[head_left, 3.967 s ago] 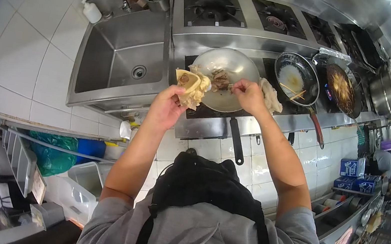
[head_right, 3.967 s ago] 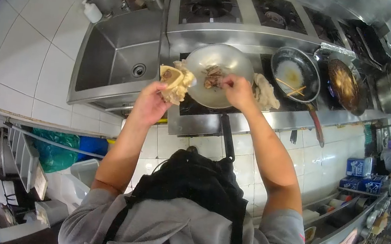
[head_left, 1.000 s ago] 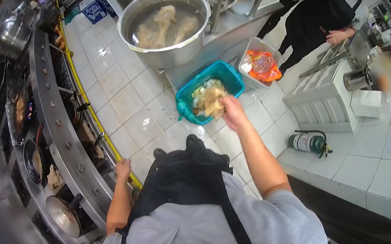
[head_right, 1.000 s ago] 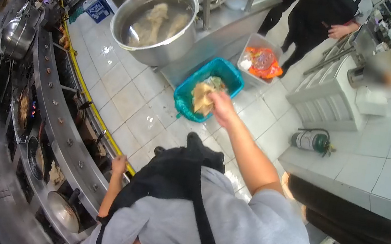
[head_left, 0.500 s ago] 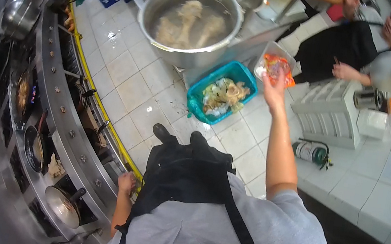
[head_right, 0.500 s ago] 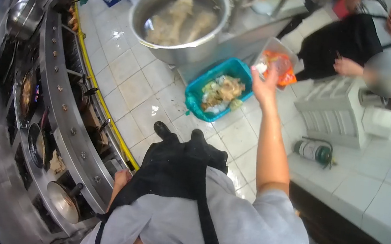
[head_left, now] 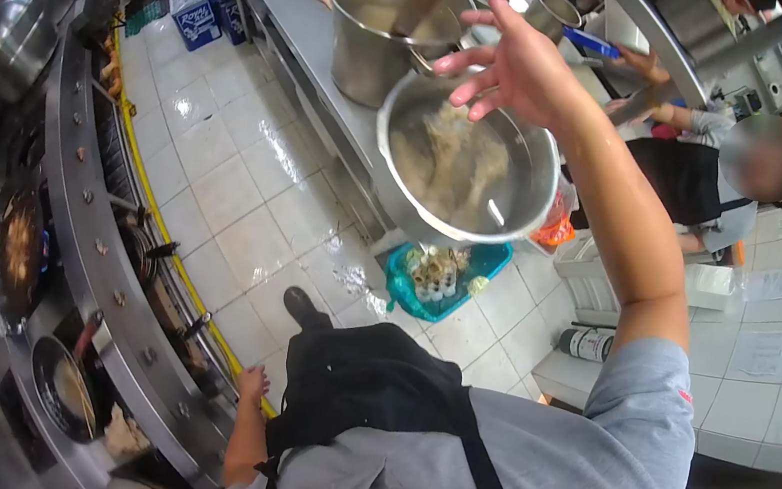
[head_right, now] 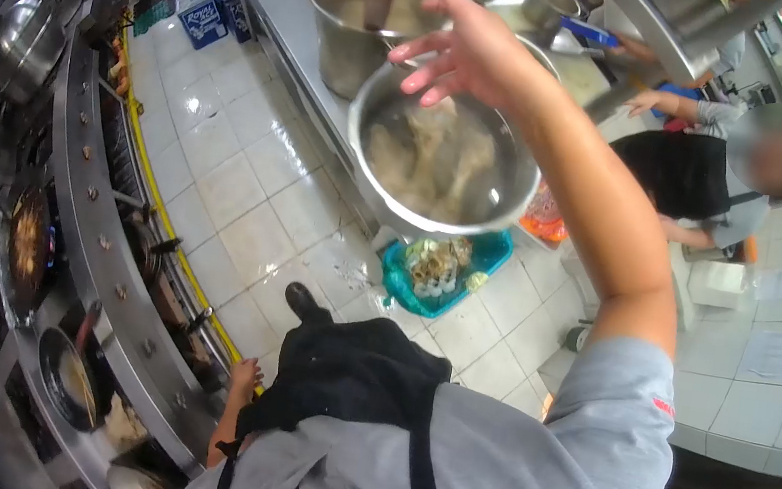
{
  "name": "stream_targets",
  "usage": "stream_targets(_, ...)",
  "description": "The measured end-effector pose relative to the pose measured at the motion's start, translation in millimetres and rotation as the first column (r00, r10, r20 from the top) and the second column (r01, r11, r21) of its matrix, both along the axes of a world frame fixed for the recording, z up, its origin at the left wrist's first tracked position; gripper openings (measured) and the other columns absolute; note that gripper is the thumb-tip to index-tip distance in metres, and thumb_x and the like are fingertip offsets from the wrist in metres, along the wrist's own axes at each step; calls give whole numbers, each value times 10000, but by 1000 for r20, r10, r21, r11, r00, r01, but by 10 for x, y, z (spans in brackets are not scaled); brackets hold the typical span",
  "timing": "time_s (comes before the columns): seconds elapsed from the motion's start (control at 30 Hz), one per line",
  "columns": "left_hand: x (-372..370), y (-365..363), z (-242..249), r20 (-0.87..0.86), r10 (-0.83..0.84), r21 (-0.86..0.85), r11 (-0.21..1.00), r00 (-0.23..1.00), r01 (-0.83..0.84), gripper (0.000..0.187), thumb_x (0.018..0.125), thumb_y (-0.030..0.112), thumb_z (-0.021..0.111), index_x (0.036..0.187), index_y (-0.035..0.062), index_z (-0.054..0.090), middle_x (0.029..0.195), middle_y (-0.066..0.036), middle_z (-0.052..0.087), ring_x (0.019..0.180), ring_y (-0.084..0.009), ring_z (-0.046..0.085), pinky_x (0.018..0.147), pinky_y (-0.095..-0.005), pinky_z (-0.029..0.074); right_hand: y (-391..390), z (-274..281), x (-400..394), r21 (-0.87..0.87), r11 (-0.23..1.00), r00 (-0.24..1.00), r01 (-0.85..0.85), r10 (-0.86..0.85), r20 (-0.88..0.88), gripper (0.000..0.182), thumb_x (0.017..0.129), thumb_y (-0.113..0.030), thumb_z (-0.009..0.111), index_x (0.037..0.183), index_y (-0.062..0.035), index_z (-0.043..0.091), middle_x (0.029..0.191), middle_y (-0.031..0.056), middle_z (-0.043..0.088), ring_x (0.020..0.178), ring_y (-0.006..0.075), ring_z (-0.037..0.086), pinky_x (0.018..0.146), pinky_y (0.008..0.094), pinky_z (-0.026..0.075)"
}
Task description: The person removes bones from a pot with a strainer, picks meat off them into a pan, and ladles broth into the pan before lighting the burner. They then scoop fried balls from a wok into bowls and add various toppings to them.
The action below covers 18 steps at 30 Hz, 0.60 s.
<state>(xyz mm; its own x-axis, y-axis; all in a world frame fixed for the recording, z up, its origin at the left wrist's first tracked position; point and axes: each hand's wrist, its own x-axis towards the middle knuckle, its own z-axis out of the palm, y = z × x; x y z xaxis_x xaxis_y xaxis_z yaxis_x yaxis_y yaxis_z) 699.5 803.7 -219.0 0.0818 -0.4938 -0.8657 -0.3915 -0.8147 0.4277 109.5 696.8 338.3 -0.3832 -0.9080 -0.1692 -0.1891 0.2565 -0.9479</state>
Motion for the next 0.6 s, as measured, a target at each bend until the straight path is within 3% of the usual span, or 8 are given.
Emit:
stream_targets(0.07, 48, -327, 11, 38, -35, 50, 998, 999, 33, 304, 903, 225, 663, 1118, 12, 632, 763, -56, 621, 588, -188, 609, 501, -333, 473, -481, -91, -67, 104, 994, 853, -22, -35, 520, 850, 968, -648, 418, 1468, 29, 306, 1152, 295, 642, 753, 272, 723, 620, 385, 636)
stream_targets(0.17, 24, -916, 48, 31, -100, 79, 992, 995, 97, 293, 893, 212, 665, 1099, 6, 639, 741, -54, 615, 577, -188, 604, 497, -339, 470, -919, -256, -114, -2, 1000, 695, -7, 6, 719, 839, 970, -573, 474, 1457, 81, 275, 1215, 333, 603, 807, 305, 734, 697, 426, 655)
stream_targets(0.2, 21, -1138, 35, 24, -111, 73, 991, 994, 109, 293, 893, 212, 665, 1099, 6, 639, 741, -54, 615, 577, -188, 604, 497, -339, 470, -965, -266, -53, -63, 998, 591, 8, 46, 805, 765, 959, -414, 552, 1407, 150, 293, 1265, 372, 553, 851, 318, 730, 780, 425, 651)
stream_targets(0.23, 13, -1362, -1, 7, -124, 55, 991, 992, 123, 295, 889, 210, 666, 1098, 4, 638, 740, -55, 614, 570, -184, 600, 488, -335, 464, -1019, -289, 5, -67, 998, 596, 20, 42, 802, 765, 959, -414, 552, 1407, 150, 293, 1265, 372, 553, 851, 318, 730, 780, 425, 651)
stream_targets(0.3, 13, -1794, -20, -11, -153, 34, 988, 988, 154, 297, 885, 209, 667, 1097, 2, 637, 738, -56, 613, 563, -179, 596, 478, -331, 458, -1127, -343, 82, -8, 956, 500, 294, -146, 853, 650, 917, -230, 602, 1338, 186, 331, 1308, 423, 473, 967, 332, 703, 854, 425, 634)
stream_targets(0.33, -17, -2038, -16, -24, -149, -9, 989, 989, 149, 305, 884, 212, 667, 1096, -4, 634, 742, -57, 613, 557, -176, 592, 467, -324, 452, -1147, -341, 42, -2, 948, 328, 318, -108, 939, 235, 948, -112, 572, 1056, 77, 483, 1081, 241, 499, 1098, 446, 592, 919, 453, 615)
stream_targets(0.5, -403, -3038, 234, -92, -122, -160, 981, 988, 107, 288, 897, 185, 647, 1090, -26, 615, 765, -59, 613, 544, -153, 581, 437, -282, 431, -1039, -236, -109, 3, 980, 175, 197, -38, 984, 236, 885, 7, 591, 1094, 87, 517, 1110, 288, 475, 1045, 359, 586, 828, 360, 645)
stream_targets(0.6, -593, -3392, 295, -113, -140, -180, 976, 984, 119, 278, 906, 181, 644, 1092, -24, 613, 777, -62, 612, 554, -148, 583, 440, -270, 434, -811, -179, -116, -17, 960, 309, 281, -74, 948, 237, 863, 22, 611, 1093, 18, 552, 1127, 282, 483, 951, 251, 596, 657, 233, 583)
